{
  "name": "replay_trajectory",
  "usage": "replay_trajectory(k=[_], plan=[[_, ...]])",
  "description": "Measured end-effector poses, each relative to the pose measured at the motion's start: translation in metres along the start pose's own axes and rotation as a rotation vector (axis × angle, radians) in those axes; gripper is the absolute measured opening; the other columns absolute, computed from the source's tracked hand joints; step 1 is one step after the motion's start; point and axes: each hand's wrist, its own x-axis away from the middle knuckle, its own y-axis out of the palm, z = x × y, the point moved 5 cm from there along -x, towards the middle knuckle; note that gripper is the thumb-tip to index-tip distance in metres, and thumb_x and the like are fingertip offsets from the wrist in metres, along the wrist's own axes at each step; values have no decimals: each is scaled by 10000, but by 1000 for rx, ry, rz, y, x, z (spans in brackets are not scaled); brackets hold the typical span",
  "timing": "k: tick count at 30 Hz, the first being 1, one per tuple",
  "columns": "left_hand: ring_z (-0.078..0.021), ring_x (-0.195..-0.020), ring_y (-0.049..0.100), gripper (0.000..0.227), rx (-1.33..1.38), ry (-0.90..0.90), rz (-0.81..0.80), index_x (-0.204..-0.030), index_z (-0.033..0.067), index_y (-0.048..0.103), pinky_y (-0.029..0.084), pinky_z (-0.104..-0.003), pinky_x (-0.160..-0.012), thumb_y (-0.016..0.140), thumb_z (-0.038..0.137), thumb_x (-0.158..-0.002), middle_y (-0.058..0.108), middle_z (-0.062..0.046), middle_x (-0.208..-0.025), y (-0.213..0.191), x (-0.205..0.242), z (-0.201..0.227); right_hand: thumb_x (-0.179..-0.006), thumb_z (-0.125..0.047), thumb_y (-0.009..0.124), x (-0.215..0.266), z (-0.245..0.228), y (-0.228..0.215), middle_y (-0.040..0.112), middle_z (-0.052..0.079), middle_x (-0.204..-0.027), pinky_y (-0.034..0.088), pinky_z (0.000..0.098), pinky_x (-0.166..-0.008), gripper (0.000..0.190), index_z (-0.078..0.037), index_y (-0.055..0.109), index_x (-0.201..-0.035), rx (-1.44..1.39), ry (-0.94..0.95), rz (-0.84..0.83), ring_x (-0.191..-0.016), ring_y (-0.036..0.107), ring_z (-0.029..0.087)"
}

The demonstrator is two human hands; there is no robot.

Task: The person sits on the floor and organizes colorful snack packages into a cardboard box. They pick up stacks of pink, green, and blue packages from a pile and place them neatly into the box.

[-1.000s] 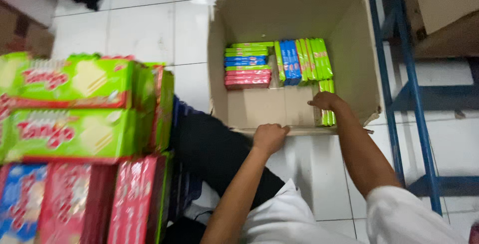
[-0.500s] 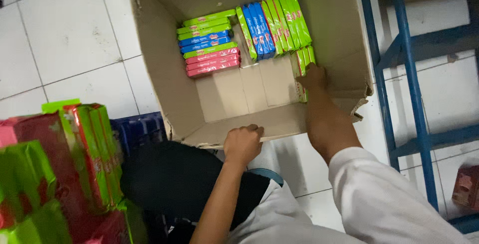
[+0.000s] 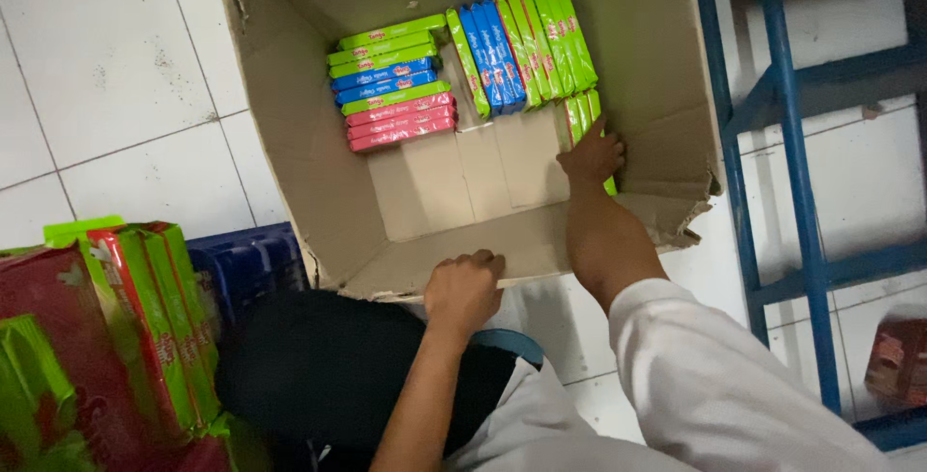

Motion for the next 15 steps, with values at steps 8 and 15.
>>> replay_trajectory(k=[8,15], plan=[[-254,-923,750,315,-13,37,7,-1156,172,760,582,-403,-769,781,269,-857,760,-66,-1099,1,-2,-2,-843,-70,809,7,-3,-2,539,244,-1289,511,619,-942,1063,-209,132,-1651,-7,-26,-10,-1161,632,503],[-268,-875,757,278,8,63,47,-1123,171,773,587,-411,-738,750,228,-852,768,-78,-1044,-3,-1,-1,-707,-258,906,-3,10,-5,620,234,-1196,588,585,-856,1072,-246,319,-1604,-44,-97,26,-1092,690,486]])
